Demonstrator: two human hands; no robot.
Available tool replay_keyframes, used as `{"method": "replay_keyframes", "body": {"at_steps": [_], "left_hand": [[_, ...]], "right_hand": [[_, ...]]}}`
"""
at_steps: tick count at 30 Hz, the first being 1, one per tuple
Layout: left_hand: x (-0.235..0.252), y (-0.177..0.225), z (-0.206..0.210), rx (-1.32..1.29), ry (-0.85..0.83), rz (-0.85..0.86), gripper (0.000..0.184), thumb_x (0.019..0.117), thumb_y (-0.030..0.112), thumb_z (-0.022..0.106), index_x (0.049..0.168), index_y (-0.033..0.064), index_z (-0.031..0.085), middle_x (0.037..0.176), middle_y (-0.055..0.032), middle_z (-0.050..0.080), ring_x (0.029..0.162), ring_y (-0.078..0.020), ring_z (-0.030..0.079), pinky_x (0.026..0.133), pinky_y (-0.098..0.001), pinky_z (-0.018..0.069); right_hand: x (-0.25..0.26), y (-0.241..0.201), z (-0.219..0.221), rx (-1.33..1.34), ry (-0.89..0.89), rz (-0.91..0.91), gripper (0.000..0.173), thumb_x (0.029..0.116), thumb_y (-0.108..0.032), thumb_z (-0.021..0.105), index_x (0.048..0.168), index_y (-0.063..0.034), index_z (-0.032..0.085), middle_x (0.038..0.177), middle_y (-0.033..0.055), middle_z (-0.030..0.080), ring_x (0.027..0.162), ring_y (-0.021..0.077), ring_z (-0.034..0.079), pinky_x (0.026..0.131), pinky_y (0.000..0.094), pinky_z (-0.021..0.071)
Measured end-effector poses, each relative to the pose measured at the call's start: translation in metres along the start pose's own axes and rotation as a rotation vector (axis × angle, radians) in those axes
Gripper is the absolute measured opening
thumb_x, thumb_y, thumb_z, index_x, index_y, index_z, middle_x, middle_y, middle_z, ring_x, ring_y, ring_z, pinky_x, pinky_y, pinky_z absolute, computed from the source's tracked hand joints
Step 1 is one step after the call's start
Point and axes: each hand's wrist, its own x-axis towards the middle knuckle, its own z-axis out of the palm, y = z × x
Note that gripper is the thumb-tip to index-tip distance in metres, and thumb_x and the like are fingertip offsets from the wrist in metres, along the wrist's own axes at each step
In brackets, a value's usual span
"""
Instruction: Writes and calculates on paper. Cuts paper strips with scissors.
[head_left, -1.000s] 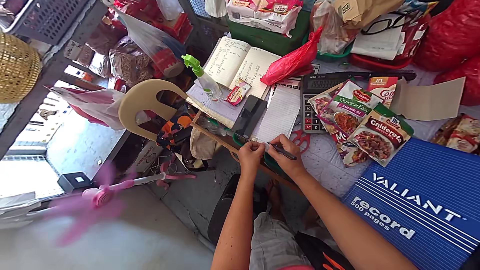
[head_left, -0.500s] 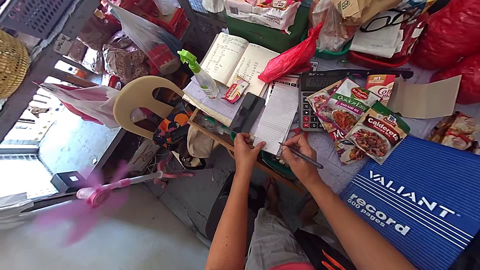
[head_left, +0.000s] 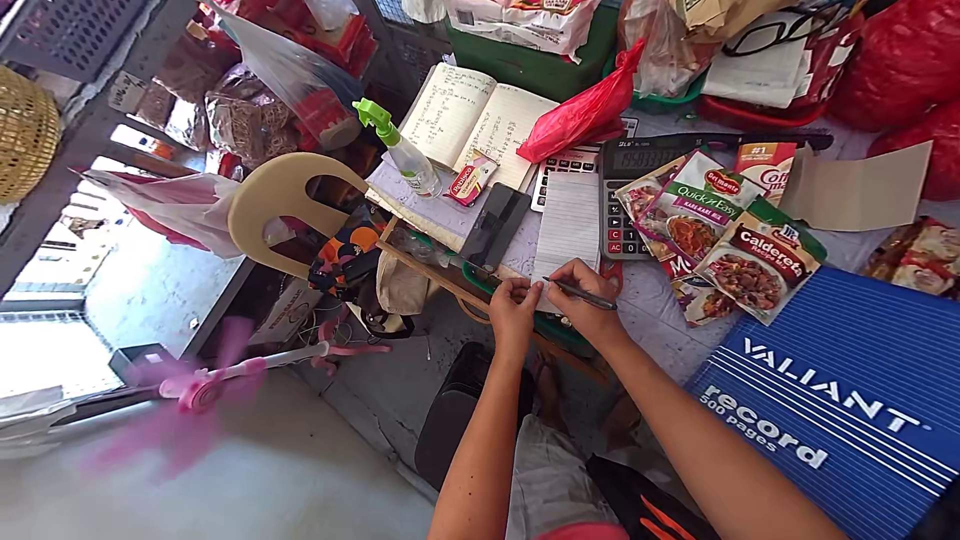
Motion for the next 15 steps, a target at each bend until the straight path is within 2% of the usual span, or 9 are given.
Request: {"method": "replay_keyframes", "body": {"at_steps": [5,8,15], "left_hand": [[0.003,-0.002,-0.002,-0.057,-0.011,-0.017,0.018,0.0915,0.018,0.078,0.1,0.0027,0.073,0.081,-0.0046,0.074,0.07,-0.0092,0.069,0.069,-0.0272,0.0594],[0.003,-0.005,-0.001,-0.106,-0.012,-0.005,0.014,0.0938,0.015,0.075,0.1,0.0026,0.073,0.082,-0.0048,0.074,0.072,-0.0101,0.07,0.071,-0.0282,0.0596],[0.002,-0.009,0.004,-0.129,0.023,0.017,0.011,0.0928,0.012,0.075,0.098,0.0027,0.072,0.079,-0.0044,0.072,0.069,-0.0091,0.068,0.068,-0.026,0.0577]], "right_hand": [[-0.002,0.005,0.003,-0.081,0.012,-0.036,0.014,0.0892,-0.018,0.069,0.096,-0.0062,0.068,0.08,0.0026,0.066,0.069,0.0063,0.061,0.063,0.022,0.0525],[-0.001,0.007,0.003,-0.127,0.006,-0.061,0.013,0.0892,-0.017,0.068,0.097,-0.0057,0.069,0.082,0.0046,0.067,0.07,0.0086,0.062,0.065,0.0243,0.0533],[-0.003,0.01,0.006,-0.178,-0.002,-0.081,0.013,0.0909,-0.018,0.068,0.097,-0.0062,0.069,0.084,0.0055,0.066,0.078,0.0126,0.063,0.072,0.0291,0.0546]]}}
